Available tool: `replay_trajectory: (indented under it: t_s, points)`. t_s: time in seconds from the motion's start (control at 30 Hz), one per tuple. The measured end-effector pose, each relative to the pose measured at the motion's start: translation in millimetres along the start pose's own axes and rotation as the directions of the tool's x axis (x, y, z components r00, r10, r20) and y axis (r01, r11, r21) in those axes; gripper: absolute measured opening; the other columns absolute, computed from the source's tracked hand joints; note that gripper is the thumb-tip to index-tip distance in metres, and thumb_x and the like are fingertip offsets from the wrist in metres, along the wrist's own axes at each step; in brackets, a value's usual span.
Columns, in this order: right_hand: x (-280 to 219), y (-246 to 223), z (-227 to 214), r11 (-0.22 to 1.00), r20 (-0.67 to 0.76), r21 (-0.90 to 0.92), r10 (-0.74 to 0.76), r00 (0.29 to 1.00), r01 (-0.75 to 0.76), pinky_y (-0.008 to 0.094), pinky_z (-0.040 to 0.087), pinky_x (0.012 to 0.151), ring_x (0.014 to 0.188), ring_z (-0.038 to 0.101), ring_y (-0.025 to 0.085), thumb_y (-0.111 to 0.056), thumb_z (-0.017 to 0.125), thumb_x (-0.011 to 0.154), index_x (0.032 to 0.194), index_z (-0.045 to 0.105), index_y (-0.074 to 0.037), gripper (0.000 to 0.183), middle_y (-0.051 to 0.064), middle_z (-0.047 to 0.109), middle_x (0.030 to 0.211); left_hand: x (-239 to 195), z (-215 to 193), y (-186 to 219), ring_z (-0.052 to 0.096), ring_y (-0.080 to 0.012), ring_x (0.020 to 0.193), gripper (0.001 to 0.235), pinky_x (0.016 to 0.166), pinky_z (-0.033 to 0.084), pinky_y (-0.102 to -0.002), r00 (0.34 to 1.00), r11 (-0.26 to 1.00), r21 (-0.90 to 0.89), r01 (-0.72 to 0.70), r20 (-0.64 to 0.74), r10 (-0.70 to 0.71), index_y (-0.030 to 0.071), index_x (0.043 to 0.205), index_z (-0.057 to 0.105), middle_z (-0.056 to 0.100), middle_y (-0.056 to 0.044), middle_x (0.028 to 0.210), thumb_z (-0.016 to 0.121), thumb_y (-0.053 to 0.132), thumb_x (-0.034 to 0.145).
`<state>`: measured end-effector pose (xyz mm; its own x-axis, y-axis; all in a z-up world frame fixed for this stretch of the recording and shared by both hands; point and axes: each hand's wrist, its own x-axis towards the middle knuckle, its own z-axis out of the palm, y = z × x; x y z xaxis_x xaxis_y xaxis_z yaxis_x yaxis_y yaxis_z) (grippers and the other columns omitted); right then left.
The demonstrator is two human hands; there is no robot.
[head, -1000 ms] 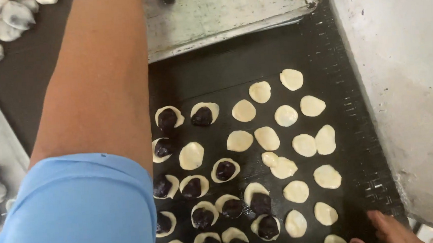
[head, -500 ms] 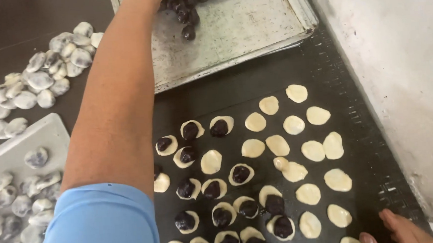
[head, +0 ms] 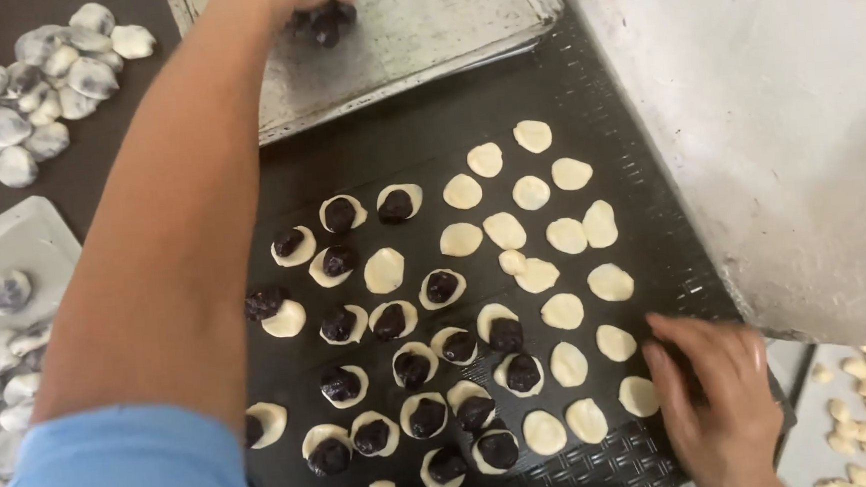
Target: The person places dark filling onto small flattened dough pieces arranged on a black mat, then folds the dough around the filling to form small pastries. The person works continuously, moving from one piece to the next, and places the finished pastries onto a nearby tray.
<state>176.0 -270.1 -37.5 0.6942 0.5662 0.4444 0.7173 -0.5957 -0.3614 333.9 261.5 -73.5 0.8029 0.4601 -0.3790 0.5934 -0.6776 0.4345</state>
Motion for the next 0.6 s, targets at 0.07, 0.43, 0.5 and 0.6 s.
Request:
replay_trajectory:
  t_s: [0.07, 0.43, 0.5, 0.6]
  points:
    - [29, -3, 6, 0.993, 0.035, 0.015, -0.120, 0.992, 0.119, 0.033, 0.048, 0.083, 0.087, 0.059, 0.023, -0.003, 0.068, 0.091, 0.111, 0.068, 0.000, 0.020, 0.011, 0.070, 0.105, -48, 3, 13, 0.031, -0.0186, 0.054, 0.022, 0.051, 0.022, -0.040, 1.000, 1.000, -0.009, 0.013, 0.018, -0.013, 0.018, 0.069, 0.038, 0.037, 0.000, 0.062, 0.052, 0.032, 0.080]
    - [97, -42, 72, 0.920, 0.330, -0.034, -0.358, 0.873, 0.390, 0.036, 0.049, 0.062, 0.069, 0.056, 0.023, -0.006, 0.073, 0.088, 0.083, 0.070, -0.002, 0.008, 0.008, 0.065, 0.068, -52, 44, -9, 0.063, -0.0356, 0.091, 0.046, 0.069, 0.049, -0.050, 0.851, 0.883, 0.305, -0.357, -0.283, 0.442, 0.025, 0.111, 0.063, 0.068, -0.009, 0.100, 0.077, 0.038, 0.068]
    - [119, -52, 66, 0.940, 0.322, 0.074, -0.338, 0.885, 0.332, 0.033, 0.055, 0.067, 0.073, 0.061, 0.022, -0.002, 0.068, 0.090, 0.083, 0.068, -0.004, 0.008, 0.007, 0.067, 0.074, -36, 54, -15, 0.062, -0.0345, 0.084, 0.042, 0.065, 0.046, -0.048, 0.824, 0.871, 0.294, -0.394, -0.307, 0.477, 0.023, 0.105, 0.061, 0.067, -0.009, 0.093, 0.074, 0.033, 0.066]
    - [155, -56, 86, 0.945, 0.252, 0.176, -0.314, 0.916, 0.275, 0.034, 0.054, 0.068, 0.074, 0.062, 0.019, -0.004, 0.067, 0.094, 0.086, 0.068, -0.009, 0.009, 0.002, 0.069, 0.081, -21, 66, -21, 0.062, -0.0335, 0.082, 0.039, 0.064, 0.045, -0.046, 0.802, 0.865, 0.271, -0.422, -0.333, 0.495, 0.021, 0.099, 0.059, 0.066, -0.010, 0.088, 0.071, 0.026, 0.062]
